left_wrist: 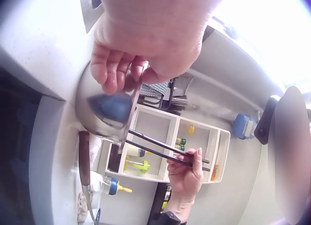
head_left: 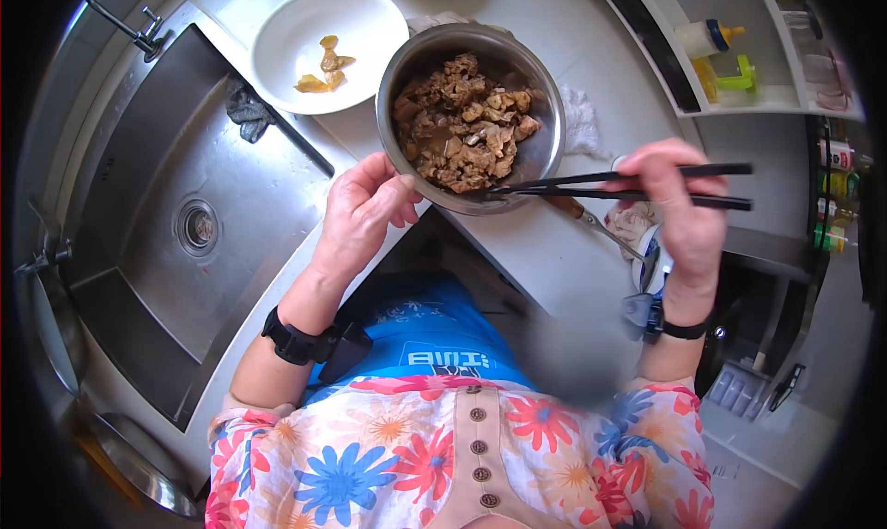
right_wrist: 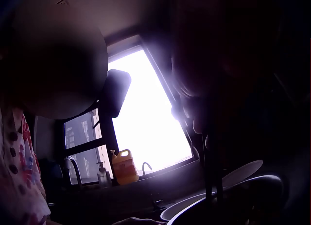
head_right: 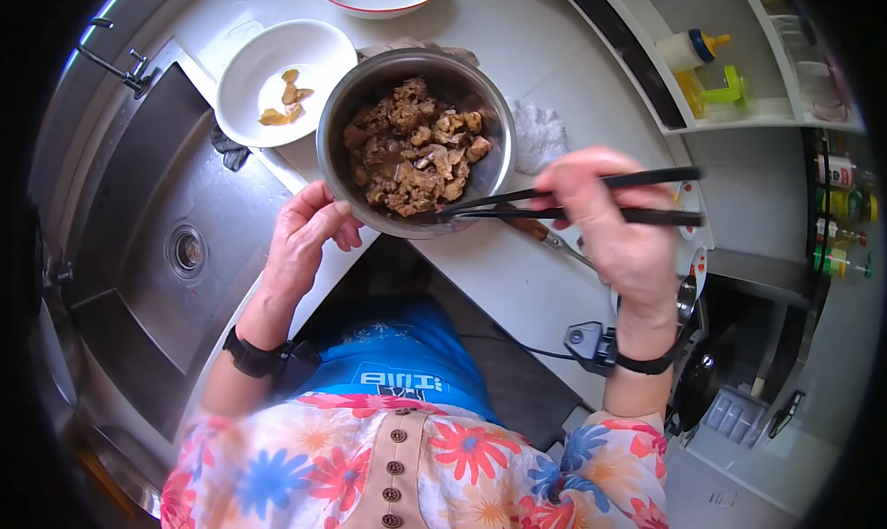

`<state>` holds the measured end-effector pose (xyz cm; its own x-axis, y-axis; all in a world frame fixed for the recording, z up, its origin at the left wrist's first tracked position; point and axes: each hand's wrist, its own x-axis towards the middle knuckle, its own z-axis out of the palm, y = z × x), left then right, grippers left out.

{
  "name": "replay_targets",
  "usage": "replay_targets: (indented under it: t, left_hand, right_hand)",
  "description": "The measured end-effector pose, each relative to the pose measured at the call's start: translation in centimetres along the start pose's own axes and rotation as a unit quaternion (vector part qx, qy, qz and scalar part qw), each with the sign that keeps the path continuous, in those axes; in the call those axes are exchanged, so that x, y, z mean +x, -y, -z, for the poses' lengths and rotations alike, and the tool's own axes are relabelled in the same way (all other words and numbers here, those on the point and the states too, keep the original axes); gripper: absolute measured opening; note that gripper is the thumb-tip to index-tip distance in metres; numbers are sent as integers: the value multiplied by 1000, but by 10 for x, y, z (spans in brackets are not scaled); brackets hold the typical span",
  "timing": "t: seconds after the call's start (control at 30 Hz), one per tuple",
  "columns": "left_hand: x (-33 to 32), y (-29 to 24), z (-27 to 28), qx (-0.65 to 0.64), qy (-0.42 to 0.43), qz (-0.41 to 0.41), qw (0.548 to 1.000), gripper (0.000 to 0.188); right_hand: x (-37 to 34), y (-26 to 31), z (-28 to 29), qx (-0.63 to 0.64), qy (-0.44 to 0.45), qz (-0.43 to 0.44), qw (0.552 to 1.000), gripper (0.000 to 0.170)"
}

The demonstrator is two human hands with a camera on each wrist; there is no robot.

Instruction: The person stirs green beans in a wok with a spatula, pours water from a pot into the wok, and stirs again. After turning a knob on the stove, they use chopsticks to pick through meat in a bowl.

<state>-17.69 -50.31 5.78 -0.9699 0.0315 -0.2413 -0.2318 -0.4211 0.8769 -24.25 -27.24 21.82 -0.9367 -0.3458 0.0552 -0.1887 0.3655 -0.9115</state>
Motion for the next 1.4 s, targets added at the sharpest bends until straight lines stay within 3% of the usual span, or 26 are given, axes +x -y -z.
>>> replay_targets:
  t: [0.03, 0.13, 0.17, 0.23, 0.37, 0.57, 0.67, 0.9, 1.03, 1.1, 1.4]
  left_hand:
    - [0, -1, 0, 7, 3, 1, 1000, 14]
    - [0, -2, 0, 9, 4, 5, 1000, 14]
    - [0, -3, 0, 10, 4, 5, 1000, 14]
    - [0, -4, -1, 15, -1, 9, 1000, 15]
    - [0, -5, -1, 17, 3, 9, 1000, 15]
    - [0, -4, 0, 23, 1, 8, 1000, 15]
    - [0, -5, -1, 24, 1, 11, 1000, 14]
    - [1, -5, 0, 22, 8, 12, 1000, 14]
    - [1, -5, 0, 14, 8, 14, 1000, 14]
    - [1, -4, 1, 11, 11, 12, 1000, 14]
    - [1, -4, 0, 14, 13, 10, 1000, 15]
  right_hand:
    - [-3, -7, -7, 7, 30, -28, 999, 14]
    - [-2, -34, -24, -105, 107, 108, 983, 7]
    - [-5, -34, -25, -117, 120, 130, 977, 14]
    - [-5, -34, -28, -202, 109, 230, 946, 14]
    - [-2, -35, -19, -211, 38, 238, 947, 9]
    - [-1, -16, 2, -43, -127, 83, 987, 18]
    - [7, -2, 27, -52, -129, -12, 990, 25]
    - [11, -27, 3, -36, -62, -88, 994, 27]
    - [-2, -66, -11, 60, -98, -99, 989, 29]
    - [-7, -80, -22, 203, -118, -126, 964, 29]
    - [-2, -89, -9, 269, -209, -118, 933, 28]
